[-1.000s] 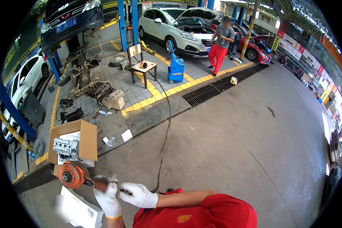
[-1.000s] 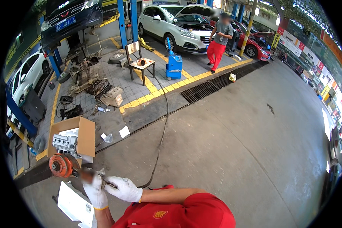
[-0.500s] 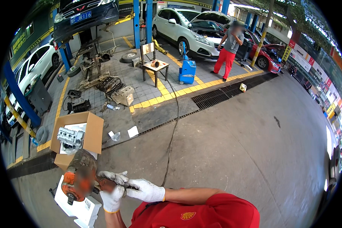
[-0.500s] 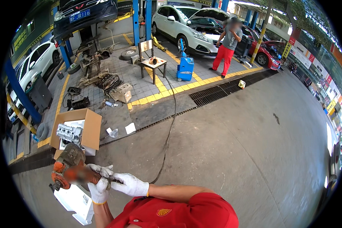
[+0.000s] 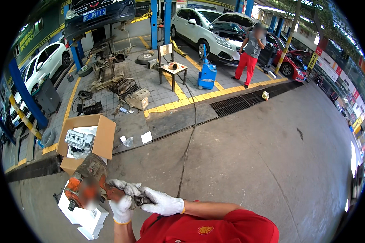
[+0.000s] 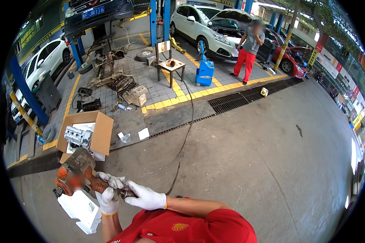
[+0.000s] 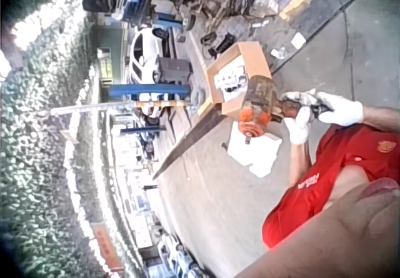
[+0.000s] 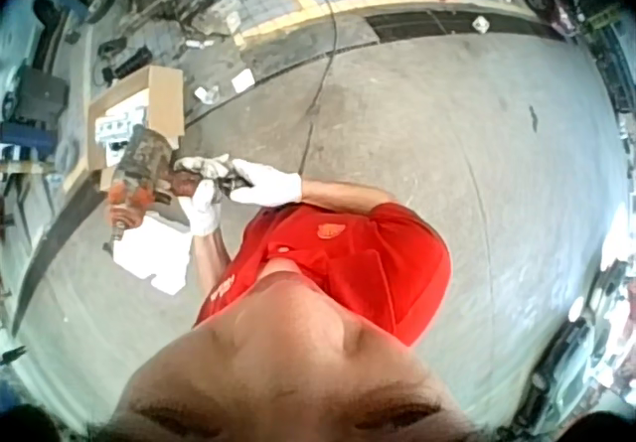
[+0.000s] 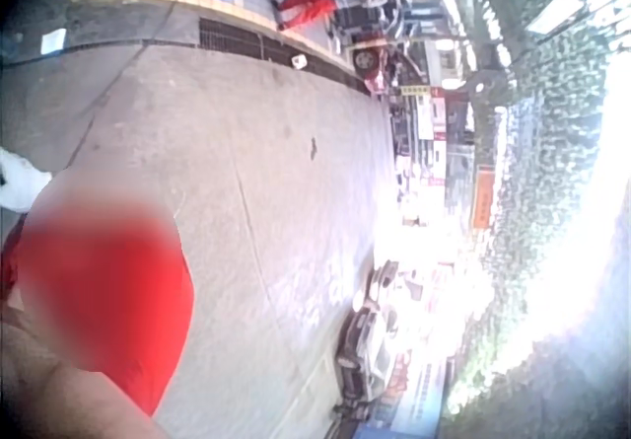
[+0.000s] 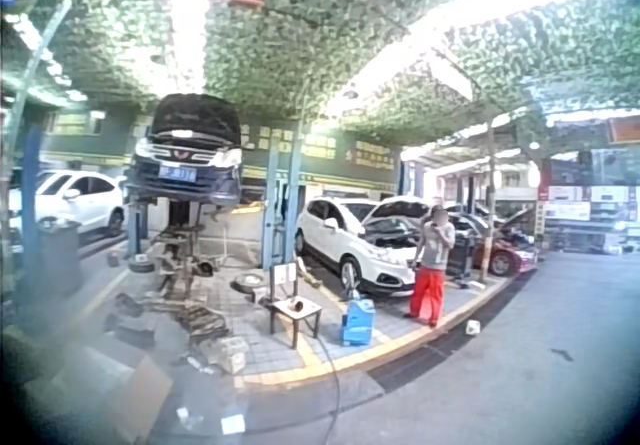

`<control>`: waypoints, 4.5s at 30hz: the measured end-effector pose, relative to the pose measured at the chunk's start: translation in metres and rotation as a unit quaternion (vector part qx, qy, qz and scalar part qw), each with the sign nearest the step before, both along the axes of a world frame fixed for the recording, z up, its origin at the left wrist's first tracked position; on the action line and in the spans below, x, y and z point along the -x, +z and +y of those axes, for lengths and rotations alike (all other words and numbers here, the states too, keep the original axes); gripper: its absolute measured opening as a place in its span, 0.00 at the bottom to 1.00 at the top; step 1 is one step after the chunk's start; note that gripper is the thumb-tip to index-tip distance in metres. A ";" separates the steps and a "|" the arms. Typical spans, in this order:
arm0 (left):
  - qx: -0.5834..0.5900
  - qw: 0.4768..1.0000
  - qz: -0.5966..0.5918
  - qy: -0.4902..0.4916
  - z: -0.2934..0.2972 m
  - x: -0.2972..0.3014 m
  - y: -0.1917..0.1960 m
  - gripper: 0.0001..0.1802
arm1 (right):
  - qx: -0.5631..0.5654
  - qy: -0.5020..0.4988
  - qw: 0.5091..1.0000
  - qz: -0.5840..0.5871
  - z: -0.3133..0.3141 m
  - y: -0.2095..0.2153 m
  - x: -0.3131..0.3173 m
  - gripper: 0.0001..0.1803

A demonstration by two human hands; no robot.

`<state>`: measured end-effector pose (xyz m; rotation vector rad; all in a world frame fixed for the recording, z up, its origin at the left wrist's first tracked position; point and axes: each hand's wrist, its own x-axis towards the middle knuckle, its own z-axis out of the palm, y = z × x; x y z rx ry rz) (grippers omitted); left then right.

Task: The person unpacks a new engine block from a cardboard box and places it on a workbench. They then attach a flywheel to the engine and secure it with bolts. The person uses a pneumatic impact wrench to tighten the bolts and then moves to a car to retrieve a tool from the engine bay.

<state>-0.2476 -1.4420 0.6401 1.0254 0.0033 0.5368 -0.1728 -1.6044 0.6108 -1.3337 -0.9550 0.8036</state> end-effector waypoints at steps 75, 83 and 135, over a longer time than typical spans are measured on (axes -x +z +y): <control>0.017 0.976 -0.217 -0.014 -0.022 0.006 0.067 0.18 | 0.017 -0.009 0.994 -0.110 -0.021 0.041 0.025 0.20; 0.008 0.975 -0.223 -0.005 -0.027 0.009 0.077 0.18 | -0.001 -0.007 0.993 -0.114 -0.025 0.054 0.026 0.21; 0.076 0.969 -0.231 0.041 -0.083 -0.056 0.089 0.19 | -0.093 0.038 0.988 -0.115 -0.057 0.086 -0.063 0.17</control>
